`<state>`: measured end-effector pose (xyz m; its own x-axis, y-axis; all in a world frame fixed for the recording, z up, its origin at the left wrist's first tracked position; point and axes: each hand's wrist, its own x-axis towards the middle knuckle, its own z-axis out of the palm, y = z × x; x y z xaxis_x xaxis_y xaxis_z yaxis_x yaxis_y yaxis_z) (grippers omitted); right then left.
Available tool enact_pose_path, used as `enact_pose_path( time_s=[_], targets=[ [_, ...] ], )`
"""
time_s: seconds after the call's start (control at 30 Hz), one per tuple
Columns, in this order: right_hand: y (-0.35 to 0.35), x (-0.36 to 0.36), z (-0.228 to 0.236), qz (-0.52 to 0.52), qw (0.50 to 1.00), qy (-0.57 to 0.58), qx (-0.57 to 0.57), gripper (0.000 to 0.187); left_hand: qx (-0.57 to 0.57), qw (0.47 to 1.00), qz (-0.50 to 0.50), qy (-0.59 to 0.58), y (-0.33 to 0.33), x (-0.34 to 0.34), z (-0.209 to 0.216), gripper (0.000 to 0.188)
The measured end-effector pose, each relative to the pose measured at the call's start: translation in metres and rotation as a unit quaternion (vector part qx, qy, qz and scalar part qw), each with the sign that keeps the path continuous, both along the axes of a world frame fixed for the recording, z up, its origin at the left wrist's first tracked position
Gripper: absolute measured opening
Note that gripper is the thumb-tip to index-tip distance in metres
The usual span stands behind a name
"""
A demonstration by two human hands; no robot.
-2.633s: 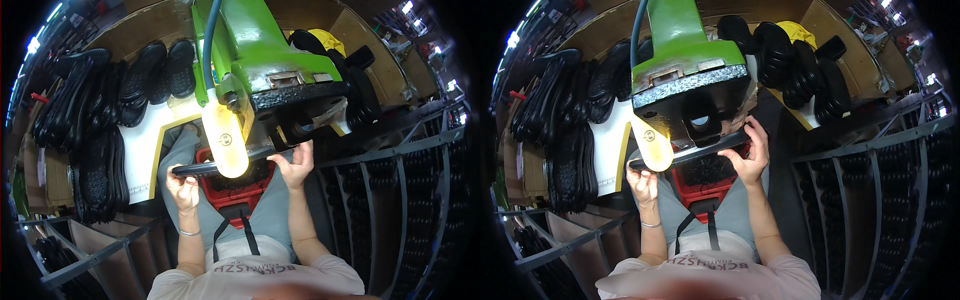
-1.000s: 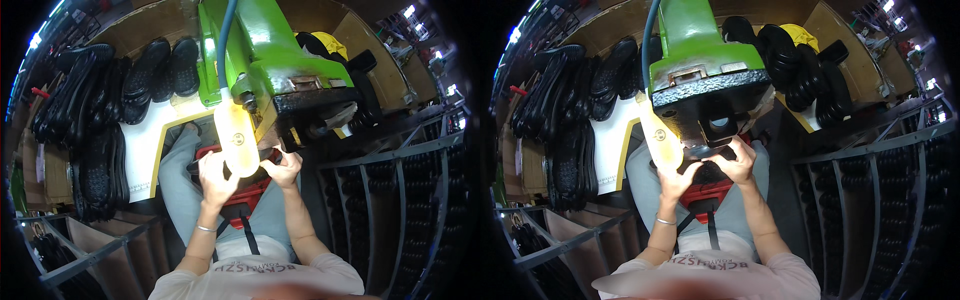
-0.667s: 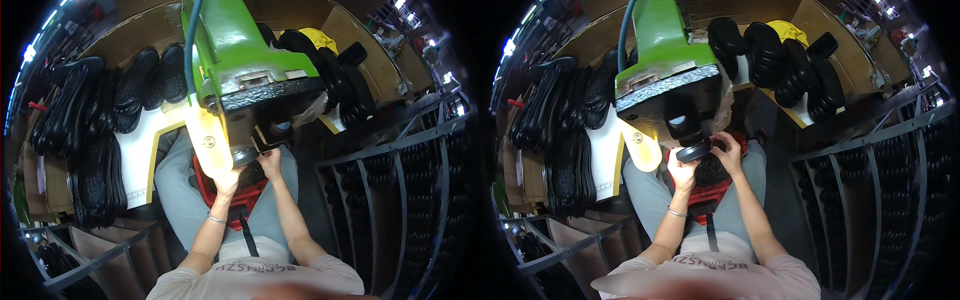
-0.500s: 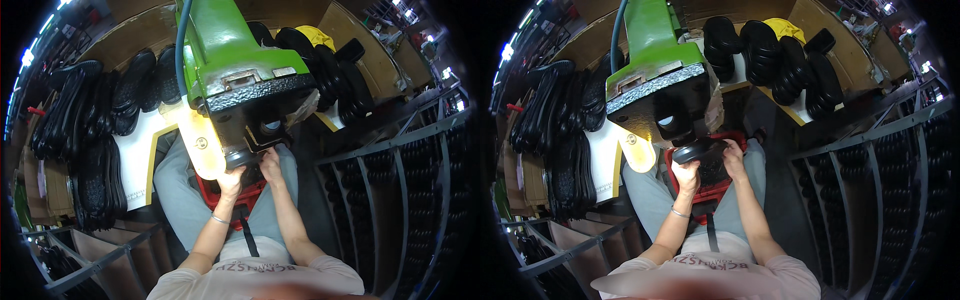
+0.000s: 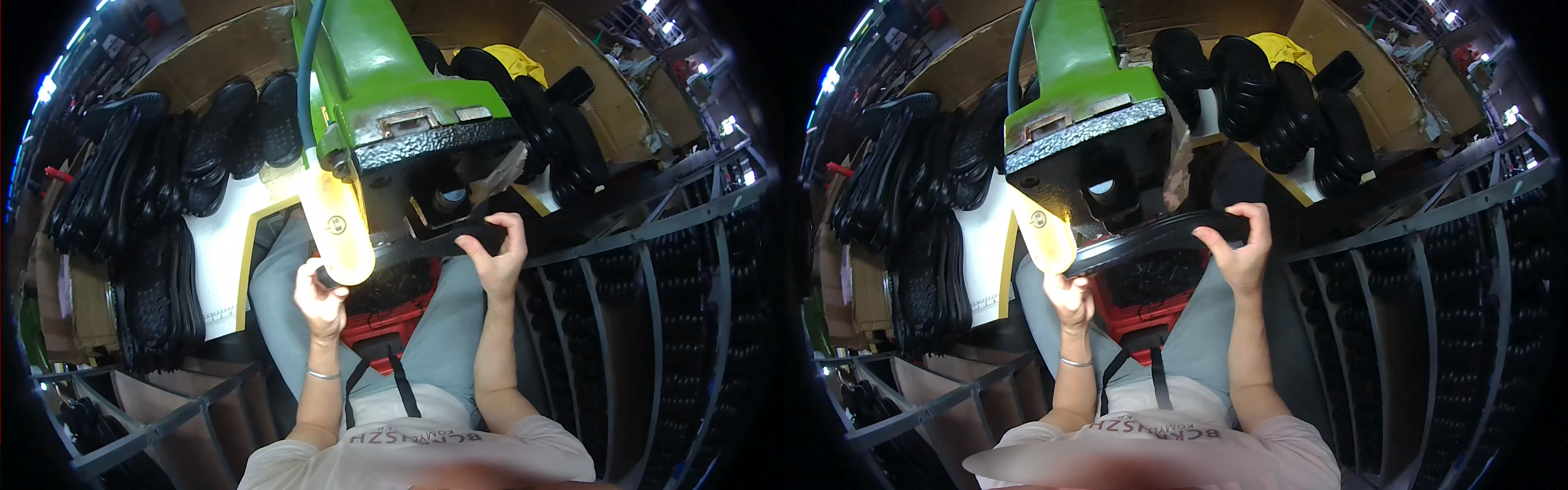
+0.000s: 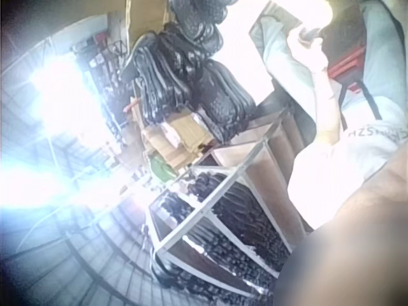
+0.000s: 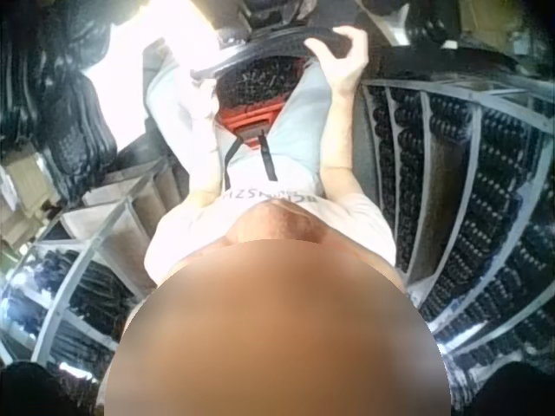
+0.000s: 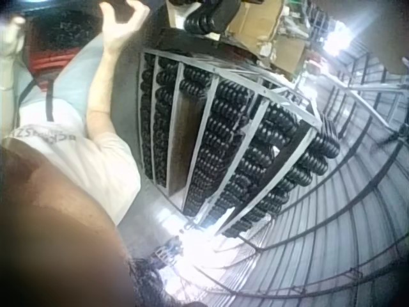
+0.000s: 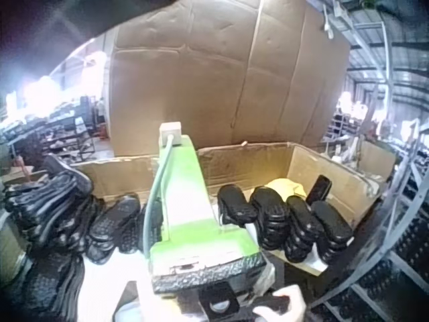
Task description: The recorder is roughing the surface of shoe outsoles using an industrial machine to prepare them for adhesive processing.
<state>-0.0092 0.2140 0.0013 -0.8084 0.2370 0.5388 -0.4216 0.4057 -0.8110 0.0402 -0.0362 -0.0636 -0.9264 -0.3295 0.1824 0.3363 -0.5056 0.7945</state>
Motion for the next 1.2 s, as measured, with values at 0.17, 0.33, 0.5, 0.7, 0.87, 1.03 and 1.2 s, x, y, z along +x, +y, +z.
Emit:
enact_pose_path(
  time_s=[0.17,0.33,0.5,0.7,0.87,1.03,1.2],
  targets=[
    [-0.045,0.003,0.002,0.066,0.997,0.029,-0.015,0.051,0.03,0.999,0.026,-0.014,-0.05,0.023,0.002,0.054],
    [-0.066,0.016,-0.026,0.036,0.993,-0.004,-0.114,0.074,-0.22,0.964,0.027,0.144,-0.066,0.041,-0.006,0.051],
    [-0.018,0.091,0.027,0.204,0.847,-0.195,-0.45,0.07,-0.408,0.851,-0.088,0.319,0.071,0.036,0.058,0.015],
    [0.118,0.068,0.101,-0.021,0.969,-0.036,-0.245,0.065,-0.275,0.887,-0.2,0.314,0.175,-0.025,0.076,0.048],
    [0.269,-0.057,0.111,-0.022,0.979,-0.119,-0.163,0.033,-0.251,0.945,-0.209,-0.03,0.235,-0.145,0.044,0.035],
    [0.34,-0.158,0.076,-0.052,0.968,-0.239,-0.064,0.009,-0.228,0.933,-0.256,-0.106,0.272,-0.212,0.032,0.079],
    [0.359,-0.168,0.048,-0.032,0.942,-0.237,-0.237,0.052,-0.189,0.904,-0.356,-0.14,0.294,-0.232,0.052,0.089]
  ],
)
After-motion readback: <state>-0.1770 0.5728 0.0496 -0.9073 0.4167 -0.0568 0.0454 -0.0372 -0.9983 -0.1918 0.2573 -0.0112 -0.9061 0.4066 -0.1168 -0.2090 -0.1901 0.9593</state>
